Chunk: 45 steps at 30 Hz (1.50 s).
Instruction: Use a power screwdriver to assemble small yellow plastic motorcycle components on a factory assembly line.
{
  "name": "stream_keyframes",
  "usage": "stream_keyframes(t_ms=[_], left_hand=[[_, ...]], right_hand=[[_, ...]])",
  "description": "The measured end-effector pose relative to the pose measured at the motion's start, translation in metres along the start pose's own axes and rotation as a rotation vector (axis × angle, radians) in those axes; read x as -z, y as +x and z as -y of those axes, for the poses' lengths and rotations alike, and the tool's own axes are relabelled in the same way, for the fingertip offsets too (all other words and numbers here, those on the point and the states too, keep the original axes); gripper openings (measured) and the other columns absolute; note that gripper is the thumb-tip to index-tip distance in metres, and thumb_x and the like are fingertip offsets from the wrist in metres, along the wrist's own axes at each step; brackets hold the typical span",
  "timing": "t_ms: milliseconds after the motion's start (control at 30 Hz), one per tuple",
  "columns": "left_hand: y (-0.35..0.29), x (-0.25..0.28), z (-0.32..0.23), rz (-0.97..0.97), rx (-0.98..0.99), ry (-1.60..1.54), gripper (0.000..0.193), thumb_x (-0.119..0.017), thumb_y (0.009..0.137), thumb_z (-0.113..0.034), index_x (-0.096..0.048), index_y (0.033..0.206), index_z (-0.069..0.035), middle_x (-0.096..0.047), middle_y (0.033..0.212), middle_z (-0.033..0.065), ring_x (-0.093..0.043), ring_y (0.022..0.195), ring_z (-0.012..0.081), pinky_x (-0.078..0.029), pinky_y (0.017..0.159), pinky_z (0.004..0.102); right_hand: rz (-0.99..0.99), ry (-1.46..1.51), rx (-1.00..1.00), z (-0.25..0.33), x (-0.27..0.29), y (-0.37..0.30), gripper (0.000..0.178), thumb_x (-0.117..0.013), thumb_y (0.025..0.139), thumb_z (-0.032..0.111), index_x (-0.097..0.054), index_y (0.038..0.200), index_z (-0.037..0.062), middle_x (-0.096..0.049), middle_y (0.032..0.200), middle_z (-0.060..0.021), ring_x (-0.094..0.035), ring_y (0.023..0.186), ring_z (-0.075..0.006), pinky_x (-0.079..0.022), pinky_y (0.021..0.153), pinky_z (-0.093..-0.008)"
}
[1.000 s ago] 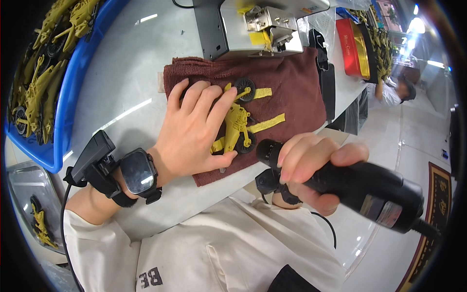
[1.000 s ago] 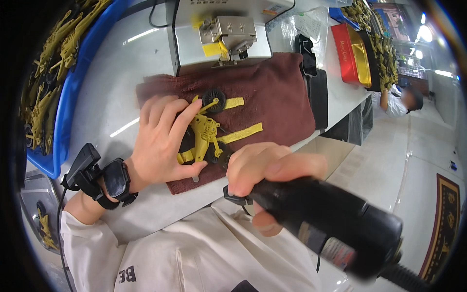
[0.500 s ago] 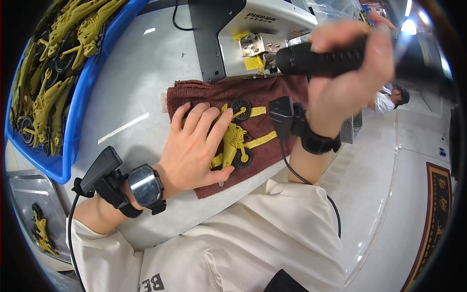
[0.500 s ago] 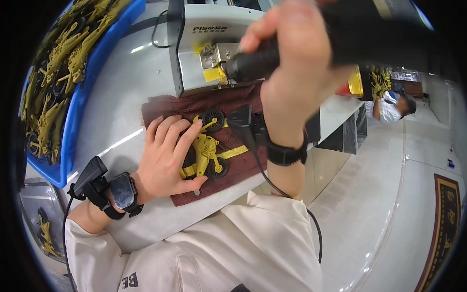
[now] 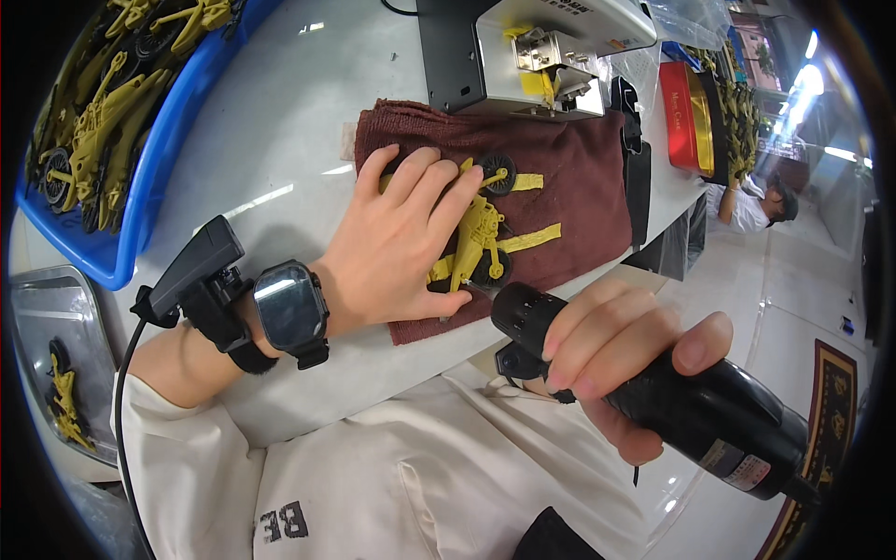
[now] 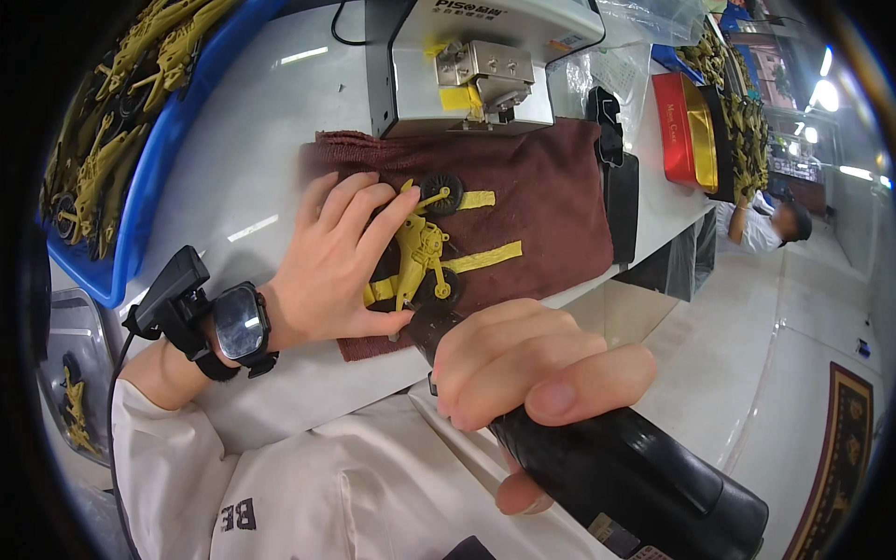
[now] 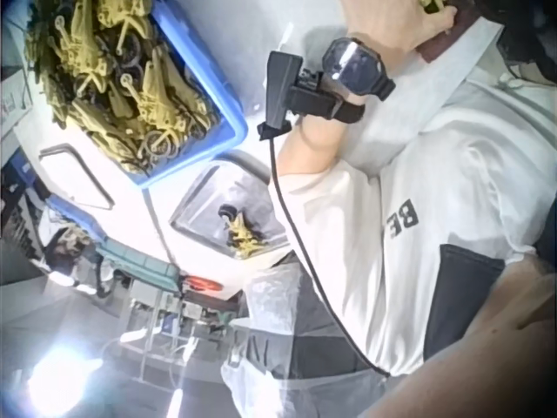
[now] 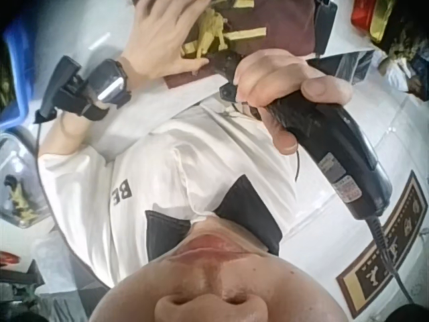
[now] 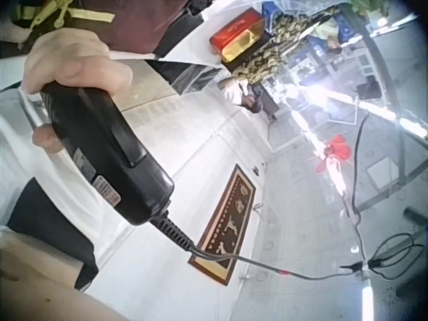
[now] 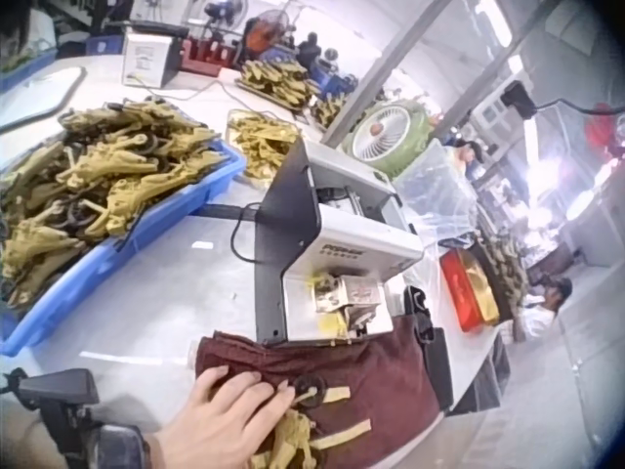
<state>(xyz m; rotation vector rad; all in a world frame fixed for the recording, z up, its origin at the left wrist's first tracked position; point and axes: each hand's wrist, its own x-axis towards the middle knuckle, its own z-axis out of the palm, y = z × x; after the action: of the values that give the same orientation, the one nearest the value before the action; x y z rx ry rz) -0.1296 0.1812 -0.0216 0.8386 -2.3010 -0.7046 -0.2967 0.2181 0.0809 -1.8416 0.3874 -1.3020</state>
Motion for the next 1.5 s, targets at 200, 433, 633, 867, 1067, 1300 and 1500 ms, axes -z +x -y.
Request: stream_keyframes(t_ms=[200,433,633,867,1067,1300,1500], left_hand=[[-0.001,-0.003,-0.001,0.002,-0.001,0.012,0.098,-0.075,0.047,-0.035,-0.038,0.131,-0.001,-0.045,0.116,0.0136,-0.041,0.114,0.0318,-0.029,0.097,0.0464],[-0.003,-0.001,0.002,0.007,0.001,0.033,0.098,-0.076,0.048,-0.038,-0.037,0.131,-0.001,-0.045,0.116,0.0131,-0.041,0.115,0.0308,-0.029,0.096,0.0455],[0.001,0.000,-0.001,0.020,0.000,0.029,0.096,-0.076,0.052,-0.039,-0.037,0.131,-0.001,-0.045,0.115,0.0129,-0.041,0.115,0.0302,-0.027,0.099,0.0466],[0.001,-0.001,-0.002,-0.016,-0.035,-0.036,0.095,-0.075,0.054,-0.035,-0.035,0.133,0.000,-0.044,0.115,0.0151,-0.041,0.114,0.0320,-0.028,0.099,0.0476],[-0.038,0.093,-0.014,-0.011,0.062,-0.235,0.108,-0.074,0.054,-0.051,-0.030,0.136,0.003,-0.036,0.135,0.0233,-0.039,0.121,0.0335,-0.030,0.102,0.0427],[-0.190,0.193,-0.042,-0.623,0.641,0.553,0.057,-0.048,0.091,-0.027,-0.033,0.132,0.010,-0.042,0.131,0.0233,-0.045,0.119,0.0315,-0.033,0.103,0.0382],[-0.388,0.220,0.017,-0.357,1.392,0.984,0.078,-0.069,0.078,-0.038,-0.034,0.137,0.000,-0.039,0.136,0.0225,-0.039,0.124,0.0330,-0.032,0.102,0.0414]], right_hand=[[-0.027,0.022,-0.090,-0.011,-0.004,-0.009,0.055,-0.068,0.081,0.028,-0.030,0.111,0.0024,-0.059,0.074,-0.0132,-0.059,0.052,-0.0242,-0.050,0.049,-0.0383],[0.125,-0.028,-0.204,-0.011,-0.010,0.001,0.051,-0.069,0.081,0.026,-0.034,0.109,0.0032,-0.060,0.075,-0.0125,-0.060,0.058,-0.0237,-0.051,0.052,-0.0390],[-0.143,-0.071,-0.039,0.000,0.004,0.001,0.040,-0.061,0.084,0.029,-0.039,0.105,0.0029,-0.053,0.069,-0.0058,-0.051,0.052,-0.0167,-0.046,0.050,-0.0323],[-0.866,-0.483,-0.196,-0.056,0.064,-0.004,0.049,-0.054,0.084,0.018,-0.031,0.124,-0.0019,-0.052,0.065,-0.0078,-0.050,0.055,-0.0167,-0.045,0.059,-0.0315],[-0.789,-0.311,-0.153,-0.062,0.060,0.002,0.049,-0.052,0.082,0.014,-0.031,0.123,-0.0022,-0.052,0.066,-0.0101,-0.050,0.054,-0.0180,-0.047,0.057,-0.0339],[-0.800,-0.304,-0.092,-0.060,0.080,-0.013,0.045,-0.050,0.083,0.015,-0.033,0.122,-0.0010,-0.053,0.067,-0.0126,-0.051,0.055,-0.0212,-0.048,0.061,-0.0364],[-0.934,-0.332,-0.246,-0.051,0.091,-0.016,0.031,-0.040,0.091,0.027,-0.042,0.111,0.0040,-0.048,0.073,-0.0072,-0.047,0.069,-0.0193,-0.040,0.078,-0.0398]])
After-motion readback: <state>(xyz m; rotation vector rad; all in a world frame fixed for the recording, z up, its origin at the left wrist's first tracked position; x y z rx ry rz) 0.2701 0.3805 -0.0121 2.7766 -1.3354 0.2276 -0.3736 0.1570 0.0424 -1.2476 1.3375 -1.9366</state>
